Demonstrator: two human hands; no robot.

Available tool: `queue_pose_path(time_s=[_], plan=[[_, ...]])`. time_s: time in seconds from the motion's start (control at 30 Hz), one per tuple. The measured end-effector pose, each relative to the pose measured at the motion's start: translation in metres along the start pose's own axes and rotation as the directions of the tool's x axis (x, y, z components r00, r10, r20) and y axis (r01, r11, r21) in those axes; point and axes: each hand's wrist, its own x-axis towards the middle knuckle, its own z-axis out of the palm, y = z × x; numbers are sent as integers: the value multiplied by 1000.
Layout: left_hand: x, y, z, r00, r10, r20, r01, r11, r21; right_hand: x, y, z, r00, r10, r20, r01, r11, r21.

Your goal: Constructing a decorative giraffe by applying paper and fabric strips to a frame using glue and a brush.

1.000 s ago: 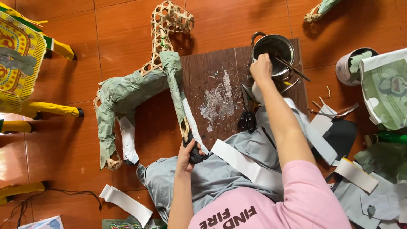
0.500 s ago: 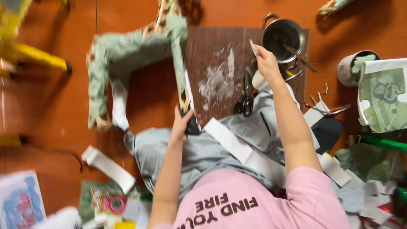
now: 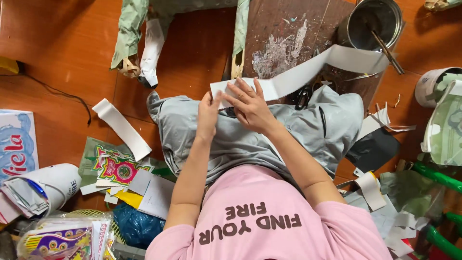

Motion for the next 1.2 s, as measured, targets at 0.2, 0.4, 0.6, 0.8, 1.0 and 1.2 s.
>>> queue_pose_path(time_s=[0.2,0.4,0.6,0.8,1.0,1.2], plan=[[5,-7,4,995,99,-12,-99,990,-101,-70,9,18,911,365,-191,-309,912,268],[14,-25,1,996,84,-34,-87,992,-93,-82,53,75,471,525,709,-349,-627,696],[13,-18,7,993,34,-115,-50,989,-140,-32,16,40,514,833,204,17,-247,969],[31,-41,16,982,-36,-186,11,991,-132,-27,11,49,472,878,76,-100,-32,994],[12,-14,32,900,417,-131,-305,813,497,-20,11,51,438,898,33,-126,24,992],[15,-29,24,958,272,86,-279,833,477,-33,34,81,435,895,99,-125,-48,991]])
